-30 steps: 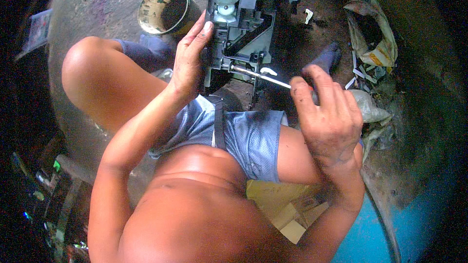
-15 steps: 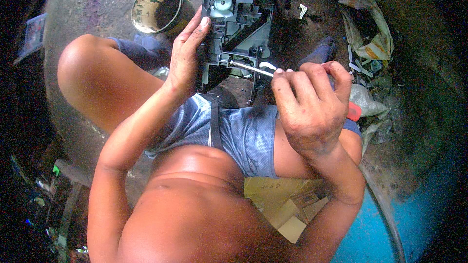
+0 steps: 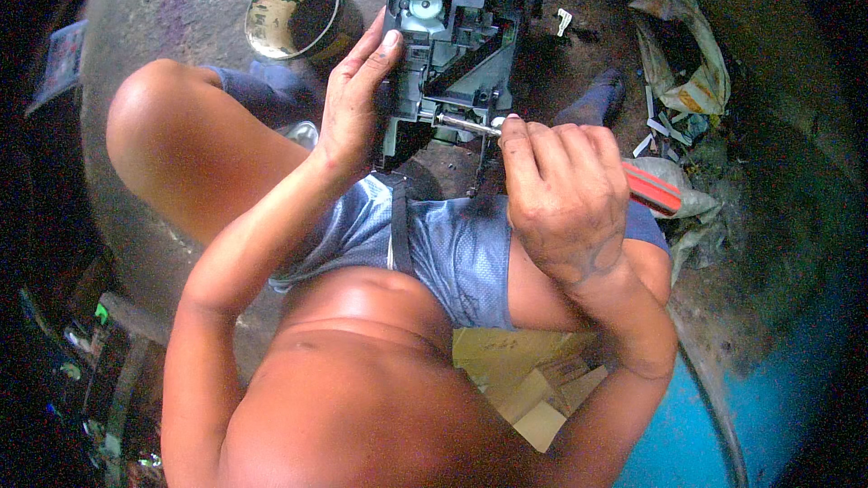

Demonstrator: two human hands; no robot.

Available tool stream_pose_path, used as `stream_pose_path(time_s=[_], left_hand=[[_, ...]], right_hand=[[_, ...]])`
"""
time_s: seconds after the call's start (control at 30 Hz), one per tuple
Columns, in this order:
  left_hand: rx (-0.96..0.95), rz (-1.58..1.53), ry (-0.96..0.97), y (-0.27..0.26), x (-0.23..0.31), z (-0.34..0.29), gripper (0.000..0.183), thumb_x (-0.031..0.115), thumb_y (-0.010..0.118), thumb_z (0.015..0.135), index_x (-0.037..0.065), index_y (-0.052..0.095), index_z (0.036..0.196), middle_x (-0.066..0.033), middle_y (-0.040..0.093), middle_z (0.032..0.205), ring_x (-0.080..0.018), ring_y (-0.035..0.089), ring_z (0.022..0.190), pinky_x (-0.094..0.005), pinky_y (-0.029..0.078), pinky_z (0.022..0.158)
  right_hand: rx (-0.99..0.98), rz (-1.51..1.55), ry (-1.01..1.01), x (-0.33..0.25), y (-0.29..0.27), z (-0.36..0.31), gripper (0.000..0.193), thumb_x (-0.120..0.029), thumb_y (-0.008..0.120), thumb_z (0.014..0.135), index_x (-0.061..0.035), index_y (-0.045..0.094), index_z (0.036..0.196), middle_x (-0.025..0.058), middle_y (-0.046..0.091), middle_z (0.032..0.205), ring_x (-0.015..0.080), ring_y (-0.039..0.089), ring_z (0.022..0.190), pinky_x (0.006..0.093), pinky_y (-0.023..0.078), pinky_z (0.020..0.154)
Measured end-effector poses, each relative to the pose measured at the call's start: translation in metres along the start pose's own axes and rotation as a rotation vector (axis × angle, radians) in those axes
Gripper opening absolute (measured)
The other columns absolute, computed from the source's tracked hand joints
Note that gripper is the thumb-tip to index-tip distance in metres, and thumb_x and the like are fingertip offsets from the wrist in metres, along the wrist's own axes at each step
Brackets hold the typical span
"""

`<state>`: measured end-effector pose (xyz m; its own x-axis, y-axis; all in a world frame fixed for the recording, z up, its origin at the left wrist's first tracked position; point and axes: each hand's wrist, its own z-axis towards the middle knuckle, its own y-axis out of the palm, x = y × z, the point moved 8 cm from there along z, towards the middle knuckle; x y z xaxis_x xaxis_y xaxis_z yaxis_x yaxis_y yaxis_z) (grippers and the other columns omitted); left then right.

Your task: The person sits on the floor and uses a screwdriver and pliers to disassemble a black electronic device. They remove screws, detach a white plastic component, and cut wires, leaving the device partially disassembled.

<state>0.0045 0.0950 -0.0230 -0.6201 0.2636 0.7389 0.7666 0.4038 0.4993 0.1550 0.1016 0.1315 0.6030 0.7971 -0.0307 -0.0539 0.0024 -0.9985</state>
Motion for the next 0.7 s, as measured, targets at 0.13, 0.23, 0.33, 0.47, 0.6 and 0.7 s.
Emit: stream_pose_path(time_s=[0.13, 0.23, 0.33, 0.47, 0.6, 0.7], left_hand=[[0.013, 0.059, 0.025, -0.003, -0.001, 0.001, 0.068, 0.027, 0.067, 0.099, -0.002, 0.039, 0.153, -0.0083, 0.062, 0.133, -0.0098, 0.056, 0.116, -0.0242, 0.043, 0.102], [-0.003, -0.008, 0.034, 0.002, -0.003, 0.002, 0.067, 0.027, 0.068, 0.098, -0.002, 0.041, 0.152, -0.0086, 0.063, 0.131, -0.0100, 0.056, 0.115, -0.0242, 0.043, 0.101], [0.030, 0.037, 0.008, -0.001, -0.002, -0.001, 0.068, 0.029, 0.069, 0.098, -0.003, 0.042, 0.152, -0.0099, 0.062, 0.133, -0.0111, 0.056, 0.116, -0.0254, 0.042, 0.102], [0.025, 0.081, 0.034, -0.001, -0.006, 0.000, 0.067, 0.031, 0.069, 0.097, -0.002, 0.045, 0.150, -0.0133, 0.059, 0.134, -0.0143, 0.055, 0.118, -0.0276, 0.040, 0.105], [0.037, 0.086, 0.036, 0.004, -0.008, 0.000, 0.066, 0.032, 0.071, 0.096, 0.002, 0.048, 0.149, -0.0155, 0.058, 0.128, -0.0175, 0.055, 0.117, -0.0294, 0.039, 0.106], [0.052, 0.098, 0.031, 0.000, -0.010, -0.002, 0.066, 0.033, 0.070, 0.096, 0.002, 0.048, 0.150, -0.0153, 0.058, 0.128, -0.0173, 0.054, 0.119, -0.0295, 0.039, 0.106]], right_hand=[[0.103, 0.000, -0.039, -0.005, -0.013, 0.005, 0.010, -0.010, 0.068, 0.078, -0.0081, 0.068, 0.087, 0.0037, 0.062, 0.079, 0.0197, 0.062, 0.076, 0.0361, 0.048, 0.074], [0.115, 0.001, -0.005, -0.002, -0.017, 0.006, 0.008, -0.010, 0.069, 0.075, -0.0107, 0.066, 0.083, 0.0038, 0.059, 0.078, 0.0199, 0.062, 0.075, 0.0364, 0.048, 0.070], [0.096, 0.015, 0.030, 0.002, -0.017, 0.009, 0.009, -0.011, 0.068, 0.073, -0.0116, 0.064, 0.081, 0.0041, 0.057, 0.077, 0.0209, 0.061, 0.074, 0.0356, 0.048, 0.065], [0.020, 0.084, 0.107, 0.018, -0.021, 0.005, 0.009, -0.010, 0.071, 0.077, -0.0105, 0.067, 0.086, 0.0059, 0.059, 0.079, 0.0234, 0.061, 0.073, 0.0365, 0.046, 0.059], [0.001, 0.248, 0.098, 0.018, -0.027, 0.007, 0.015, -0.008, 0.074, 0.083, -0.0066, 0.072, 0.097, 0.0079, 0.064, 0.083, 0.0255, 0.063, 0.075, 0.0385, 0.047, 0.062], [-0.134, 0.136, 0.127, 0.014, -0.032, 0.007, 0.020, -0.006, 0.075, 0.081, -0.0056, 0.073, 0.101, 0.0090, 0.066, 0.086, 0.0277, 0.064, 0.078, 0.0399, 0.050, 0.067]])
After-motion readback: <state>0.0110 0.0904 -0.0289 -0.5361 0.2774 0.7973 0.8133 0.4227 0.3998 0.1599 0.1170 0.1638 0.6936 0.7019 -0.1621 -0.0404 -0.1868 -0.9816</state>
